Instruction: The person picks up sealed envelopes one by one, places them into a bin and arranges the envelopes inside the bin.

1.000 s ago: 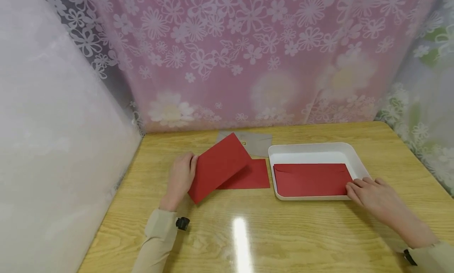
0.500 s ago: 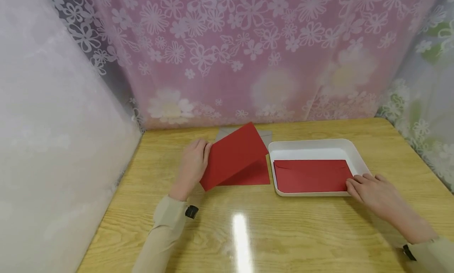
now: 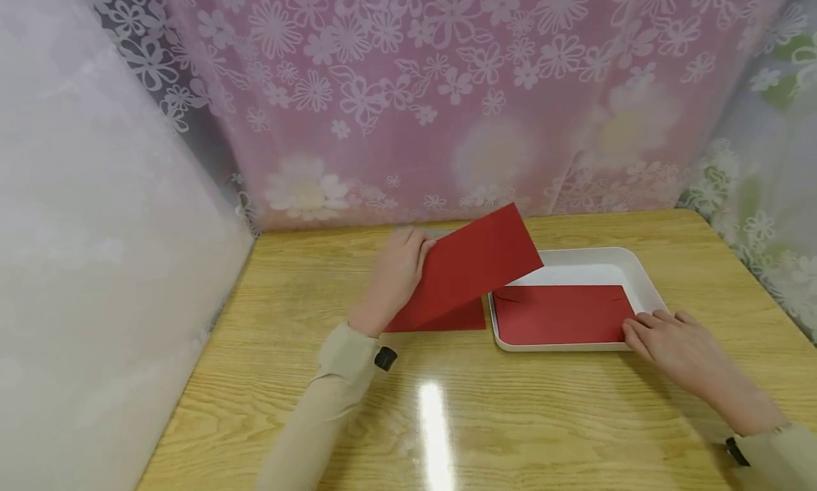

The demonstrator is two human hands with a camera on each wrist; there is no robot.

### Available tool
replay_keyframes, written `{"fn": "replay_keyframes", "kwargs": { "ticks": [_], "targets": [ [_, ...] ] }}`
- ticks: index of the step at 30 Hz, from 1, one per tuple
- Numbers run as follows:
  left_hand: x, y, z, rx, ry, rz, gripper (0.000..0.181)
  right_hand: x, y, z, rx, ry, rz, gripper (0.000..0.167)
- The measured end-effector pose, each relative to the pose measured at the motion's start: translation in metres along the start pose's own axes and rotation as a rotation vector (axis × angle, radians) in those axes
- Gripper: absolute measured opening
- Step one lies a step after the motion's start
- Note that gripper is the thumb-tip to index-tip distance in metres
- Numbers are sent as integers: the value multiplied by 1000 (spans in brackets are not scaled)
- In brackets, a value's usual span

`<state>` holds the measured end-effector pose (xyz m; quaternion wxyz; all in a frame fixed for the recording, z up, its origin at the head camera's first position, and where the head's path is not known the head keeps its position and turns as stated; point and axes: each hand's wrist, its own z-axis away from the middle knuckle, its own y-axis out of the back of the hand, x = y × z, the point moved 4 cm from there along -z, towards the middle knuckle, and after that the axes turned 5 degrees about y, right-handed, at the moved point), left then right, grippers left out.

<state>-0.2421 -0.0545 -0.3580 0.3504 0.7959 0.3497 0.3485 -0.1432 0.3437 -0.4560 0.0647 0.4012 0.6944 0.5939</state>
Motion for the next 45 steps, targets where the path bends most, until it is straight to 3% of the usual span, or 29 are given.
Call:
{"fn": "replay_keyframes", "kwargs": {
  "ticks": [5,13,23,30,36,40,45],
  "targets": [
    [23,-22,-17,-32,-67,18,19,0,0,1,-10,-5,-1,81],
    [61,-53,-41,-77,-153,27,20,-2,1,2,40,0,-10,75],
    [94,-98,-43,-228,-234,-8,21,-1,1,0,45,-14,11,75],
    [103,-123,-35,-354,-238,-30,23,-1,1,0,33,-15,1,75],
    [103,-131,-29,-391,-264,-67,24,-1,1,-1,34,-32,-4,79],
    [98,-137,-25,-460,-230,-113,28,0,-1,0,26,-40,-17,82],
    [90,-139,-18,-531,-167,-83,30,0,-1,1,19,-30,-9,83]
  ]
}}
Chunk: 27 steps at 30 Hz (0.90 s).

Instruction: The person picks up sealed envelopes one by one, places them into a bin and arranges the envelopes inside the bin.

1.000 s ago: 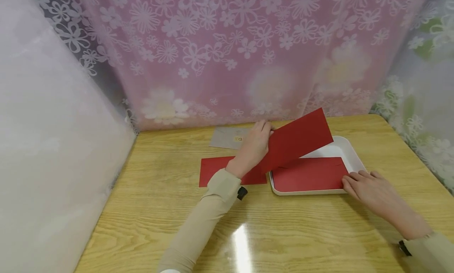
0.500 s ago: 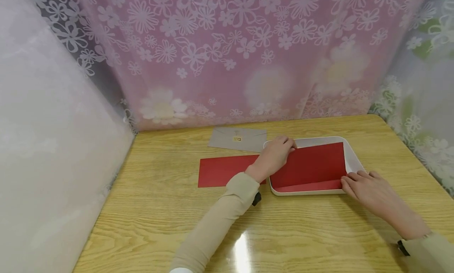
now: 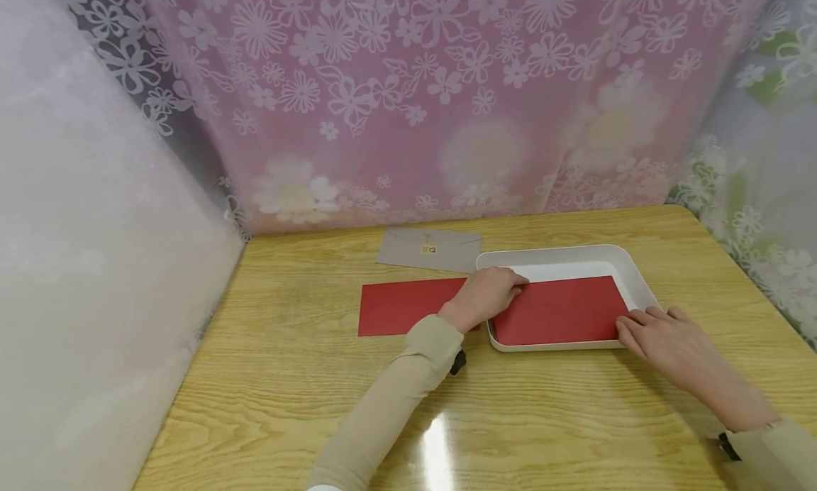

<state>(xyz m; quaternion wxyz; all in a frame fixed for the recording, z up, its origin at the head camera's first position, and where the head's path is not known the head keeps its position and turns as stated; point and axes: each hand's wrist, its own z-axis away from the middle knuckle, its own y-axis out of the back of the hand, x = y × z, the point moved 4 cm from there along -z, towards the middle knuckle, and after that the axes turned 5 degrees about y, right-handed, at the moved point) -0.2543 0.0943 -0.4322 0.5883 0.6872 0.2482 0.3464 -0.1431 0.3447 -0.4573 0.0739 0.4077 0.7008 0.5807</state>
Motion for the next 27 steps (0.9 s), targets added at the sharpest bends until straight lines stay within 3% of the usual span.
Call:
{"fn": "replay_keyframes", "kwargs": {
  "ticks": [4,13,18,21,27],
  "targets": [
    [-4,4,6,81,-15,-14,27,2,0,0,-7,3,-1,82],
    [-13,29,30,357,-27,-84,22,2,0,0,-26,19,11,83],
    [-25,39,44,526,-51,-115,20,0,1,0,-3,31,22,77],
    [-35,43,52,571,-38,-114,18,-1,2,-1,6,36,26,76],
    [-66,47,70,581,21,-84,15,-2,5,-3,20,46,44,73]
  ]
}}
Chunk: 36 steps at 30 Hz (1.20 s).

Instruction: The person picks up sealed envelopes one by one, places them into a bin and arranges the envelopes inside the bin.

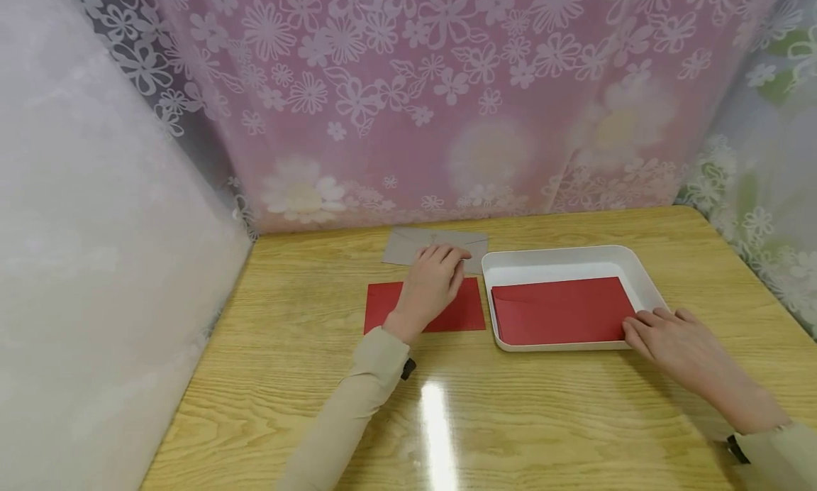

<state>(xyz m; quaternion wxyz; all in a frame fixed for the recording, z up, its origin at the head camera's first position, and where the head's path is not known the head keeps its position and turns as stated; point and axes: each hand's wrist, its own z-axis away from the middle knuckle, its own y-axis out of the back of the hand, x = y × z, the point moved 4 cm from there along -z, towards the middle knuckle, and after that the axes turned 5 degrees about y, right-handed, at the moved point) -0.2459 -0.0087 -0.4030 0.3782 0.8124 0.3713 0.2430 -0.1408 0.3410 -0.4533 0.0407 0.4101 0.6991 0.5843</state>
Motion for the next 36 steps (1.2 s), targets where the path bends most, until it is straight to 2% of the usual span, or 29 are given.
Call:
{"fn": "replay_keyframes", "kwargs": {
  "ticks": [4,9,14,18,24,28,36],
  "targets": [
    [-25,2,13,-30,54,-28,13,0,0,0,5,-1,-2,71],
    [-54,0,29,-115,134,-48,13,1,-3,1,14,5,-10,69],
    [-78,-5,45,-274,228,-22,24,2,-4,1,25,14,-8,67],
    [-93,-8,57,-403,299,-39,38,2,-3,1,32,17,-5,63],
    [-104,-6,66,-490,325,-34,61,1,-3,1,10,10,-7,69],
    [-107,-4,68,-526,329,-41,68,2,-3,2,1,14,-6,69],
    [-106,-1,70,-535,341,-31,70,1,-5,2,7,17,-8,67]
  ]
}}
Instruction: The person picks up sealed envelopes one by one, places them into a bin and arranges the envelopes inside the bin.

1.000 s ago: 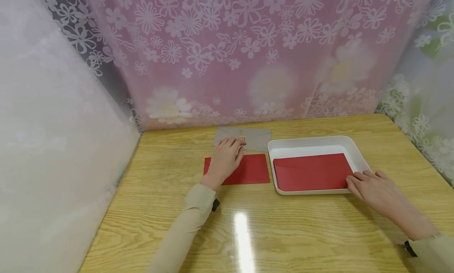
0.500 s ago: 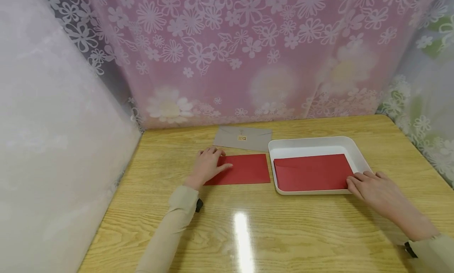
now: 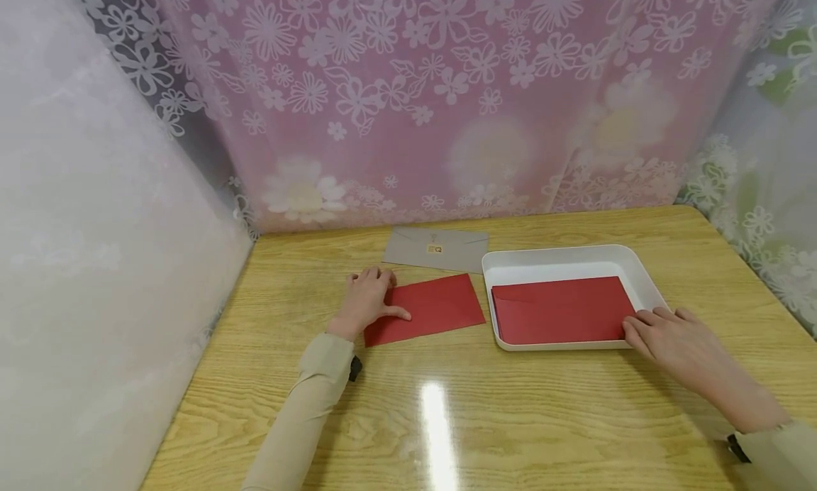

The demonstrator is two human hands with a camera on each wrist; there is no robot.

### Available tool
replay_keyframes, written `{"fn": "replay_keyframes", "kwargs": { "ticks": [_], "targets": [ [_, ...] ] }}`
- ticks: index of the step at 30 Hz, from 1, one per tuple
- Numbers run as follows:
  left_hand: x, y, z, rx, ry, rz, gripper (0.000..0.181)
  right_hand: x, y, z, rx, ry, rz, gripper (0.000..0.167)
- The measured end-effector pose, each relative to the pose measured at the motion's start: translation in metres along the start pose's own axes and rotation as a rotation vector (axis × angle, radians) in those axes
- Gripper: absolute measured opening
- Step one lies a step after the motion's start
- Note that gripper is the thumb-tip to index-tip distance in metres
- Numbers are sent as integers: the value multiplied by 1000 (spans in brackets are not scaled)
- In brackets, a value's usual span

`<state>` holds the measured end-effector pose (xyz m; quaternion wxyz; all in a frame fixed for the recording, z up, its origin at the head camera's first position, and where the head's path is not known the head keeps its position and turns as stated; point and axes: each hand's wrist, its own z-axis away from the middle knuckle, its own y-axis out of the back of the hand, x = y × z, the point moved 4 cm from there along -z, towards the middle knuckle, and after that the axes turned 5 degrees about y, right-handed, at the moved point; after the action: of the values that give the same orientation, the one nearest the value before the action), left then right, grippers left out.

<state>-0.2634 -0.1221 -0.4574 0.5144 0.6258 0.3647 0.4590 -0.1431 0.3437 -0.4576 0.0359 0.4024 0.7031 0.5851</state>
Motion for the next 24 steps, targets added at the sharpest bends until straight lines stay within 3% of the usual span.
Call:
{"fn": "replay_keyframes", "kwargs": {
  "ticks": [7,11,14,18,24],
  "targets": [
    [-3,-2,0,-47,49,-1,70,0,1,0,8,1,3,65],
    [-5,-1,-1,-31,18,81,66,0,0,0,1,-2,2,67],
    [-5,2,-1,17,-27,147,54,1,0,0,-5,-9,-7,69],
    [-5,7,2,100,-80,167,30,1,0,0,-3,-15,-18,68],
    [-1,19,7,277,-134,85,23,1,0,0,-4,-13,-13,69]
  ]
}}
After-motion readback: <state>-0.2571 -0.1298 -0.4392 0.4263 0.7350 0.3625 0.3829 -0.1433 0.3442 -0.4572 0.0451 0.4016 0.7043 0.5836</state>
